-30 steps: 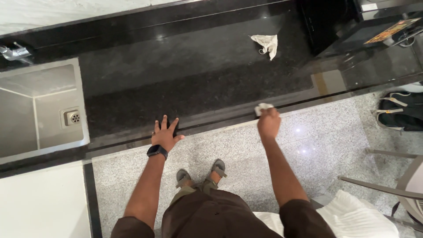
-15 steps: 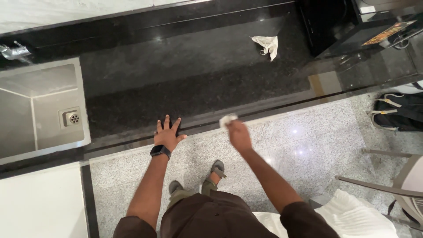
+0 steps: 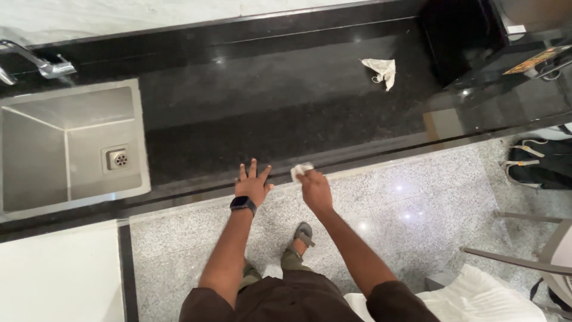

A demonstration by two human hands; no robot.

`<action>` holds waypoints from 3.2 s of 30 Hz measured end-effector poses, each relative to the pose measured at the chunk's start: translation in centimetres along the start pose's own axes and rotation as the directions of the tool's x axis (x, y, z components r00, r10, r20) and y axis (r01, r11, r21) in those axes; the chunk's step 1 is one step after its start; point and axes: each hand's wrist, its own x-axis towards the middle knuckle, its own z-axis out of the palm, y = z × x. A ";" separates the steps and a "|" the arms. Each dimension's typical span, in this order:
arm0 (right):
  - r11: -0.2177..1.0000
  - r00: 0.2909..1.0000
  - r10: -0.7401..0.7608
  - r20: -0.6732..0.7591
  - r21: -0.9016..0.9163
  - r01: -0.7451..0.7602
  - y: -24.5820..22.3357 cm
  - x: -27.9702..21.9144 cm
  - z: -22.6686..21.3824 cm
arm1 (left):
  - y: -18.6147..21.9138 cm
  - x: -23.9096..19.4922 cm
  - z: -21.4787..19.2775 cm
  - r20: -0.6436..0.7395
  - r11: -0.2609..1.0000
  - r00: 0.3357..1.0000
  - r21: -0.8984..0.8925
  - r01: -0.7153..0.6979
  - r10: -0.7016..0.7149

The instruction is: The person wipes a black kitchen countertop using a white cloth. They clean the surface around a microwave and a sink, moving the cloth back and forth to remove dust or smudges.

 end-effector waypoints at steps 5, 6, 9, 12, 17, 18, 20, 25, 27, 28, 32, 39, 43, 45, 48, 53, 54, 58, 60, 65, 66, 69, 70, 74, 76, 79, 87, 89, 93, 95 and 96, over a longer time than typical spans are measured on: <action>0.997 0.999 0.020 -0.041 -0.074 -0.023 -0.4 0.0 1.1 | -5.5 -0.7 3.6 -0.111 0.992 0.990 -0.075 -0.100 0.091; 0.986 0.982 0.139 -0.127 -0.070 -0.148 -0.5 0.0 1.2 | -6.8 -1.1 4.7 -0.199 0.979 0.974 -0.148 -0.140 0.109; 0.978 0.949 0.162 -0.270 -0.088 -0.191 -3.9 -0.9 2.6 | -11.2 -1.7 6.4 -0.366 0.982 0.916 -0.031 -0.187 0.163; 0.997 0.991 -0.044 -0.125 -0.073 0.035 -8.2 -1.3 5.2 | -14.9 -5.1 2.8 -0.336 0.989 0.934 -0.036 -0.145 0.124; 0.994 0.993 0.081 -0.090 0.083 -0.073 -9.4 -0.6 6.4 | -23.3 -7.8 0.1 -0.290 0.999 0.957 -0.051 -0.017 0.001; 0.934 0.940 0.327 -0.096 0.185 -0.306 -9.2 -0.2 6.2 | -25.2 -8.1 0.0 -0.287 0.997 0.957 -0.066 0.025 -0.043; 0.969 0.933 0.242 -0.265 0.016 -0.247 -8.5 -0.9 7.4 | -27.9 -8.4 0.8 -0.339 0.993 0.938 -0.115 0.032 -0.069; 0.743 0.774 0.628 -0.074 0.353 -0.569 -17.6 -0.8 8.2 | -28.8 -8.4 1.4 -0.331 0.984 0.933 -0.145 0.099 -0.142; 0.918 0.922 0.377 -0.086 0.167 -0.360 -19.0 -1.7 11.3 | -28.9 -8.1 2.0 -0.368 0.988 0.923 -0.140 0.068 -0.115; 0.920 0.923 0.373 -0.092 0.164 -0.356 -19.4 -1.5 11.8 | -29.1 -7.9 2.0 -0.373 0.988 0.921 -0.143 0.063 -0.113; 0.991 0.994 -0.048 0.103 -0.116 0.060 -18.4 -1.3 12.3 | -29.1 -7.5 2.3 -0.317 0.986 0.943 -0.155 0.054 -0.101; 0.917 0.945 0.208 -0.251 -0.287 -0.278 -17.5 -1.9 11.7 | -28.8 -7.9 1.3 -0.268 0.986 0.955 -0.139 0.094 -0.129; 0.983 0.972 0.015 -0.235 -0.175 -0.057 -20.1 -3.5 15.1 | -28.9 -7.9 1.6 -0.303 0.987 0.946 -0.144 0.076 -0.117; 0.915 0.972 -0.225 0.063 -0.330 0.233 -21.8 -3.6 14.7 | -29.1 -7.6 1.9 -0.293 0.985 0.948 -0.151 0.081 -0.122; 0.940 0.980 -0.142 0.142 -0.292 0.179 -18.6 -2.7 13.8 | -29.2 -7.1 2.5 -0.294 0.986 0.947 -0.142 0.089 -0.128; 0.909 0.978 0.070 -0.198 -0.391 -0.144 -16.1 -2.2 12.3 | -29.4 -6.5 3.6 -0.305 0.990 0.944 -0.110 0.093 -0.123; 0.898 0.952 0.101 -0.288 -0.386 -0.212 -16.2 -2.3 12.1 | -29.4 -6.4 3.7 -0.330 0.993 0.938 -0.092 0.079 -0.105; 0.953 0.986 0.161 -0.031 -0.254 -0.164 -19.4 -3.2 15.4 | -29.1 -7.5 2.8 -0.307 0.989 0.945 -0.119 0.084 -0.117; 0.943 0.992 -0.125 0.018 -0.307 0.125 -21.4 -3.3 14.8 | -29.1 -7.6 2.4 -0.330 0.989 0.938 -0.133 0.065 -0.106; 0.965 0.999 -0.040 -0.021 -0.259 0.033 -12.5 -2.4 14.4 | -29.1 -7.5 2.4 -0.327 0.988 0.937 -0.128 0.083 -0.121; 0.971 0.995 0.048 -0.089 -0.231 -0.068 -10.2 -2.2 13.6 | -29.1 -7.4 2.4 -0.342 0.989 0.933 -0.134 0.066 -0.109; 0.883 0.990 0.092 -0.111 -0.450 -0.133 -11.8 -1.6 8.9 | -28.8 -8.0 2.0 -0.291 0.986 0.947 -0.133 0.099 -0.134; 0.884 0.990 0.091 -0.106 -0.448 -0.130 -12.1 -2.0 9.7 | -29.0 -8.0 2.3 -0.288 0.986 0.948 -0.133 0.104 -0.139; 0.945 0.980 0.199 -0.006 -0.265 -0.193 -14.7 -3.0 14.7 | -29.2 -7.3 2.6 -0.316 0.988 0.940 -0.126 0.094 -0.130; 0.953 0.952 0.285 0.115 -0.140 -0.268 -17.3 -3.5 15.9 | -29.2 -7.3 2.5 -0.308 0.988 0.942 -0.120 0.098 -0.131; 0.980 0.994 -0.107 0.039 -0.166 0.111 -19.2 -3.4 14.1 | -29.0 -7.4 2.1 -0.264 0.988 0.955 -0.114 0.108 -0.135; 0.951 0.992 0.065 -0.112 -0.293 -0.095 -3.4 -1.3 5.5 | -27.9 -8.1 1.2 -0.254 0.984 0.952 -0.084 0.154 -0.171; 0.946 0.989 0.017 -0.144 -0.318 -0.063 -2.6 -1.0 4.5 | -27.4 -6.7 3.7 -0.330 0.985 0.928 -0.088 0.150 -0.171; 0.964 0.993 -0.074 -0.092 -0.261 0.047 -1.8 -1.6 9.0 | -22.7 -4.2 5.7 -0.482 0.999 0.875 -0.030 0.040 -0.049; 0.958 0.973 -0.219 -0.068 -0.205 0.201 -5.2 -1.9 7.9 | -16.7 -4.3 4.3 -0.460 0.999 0.887 -0.018 0.041 -0.045; 0.926 0.932 -0.359 -0.052 -0.146 0.349 -6.8 -2.1 7.3 | -13.6 -4.3 3.7 -0.435 0.999 0.900 -0.007 0.041 -0.040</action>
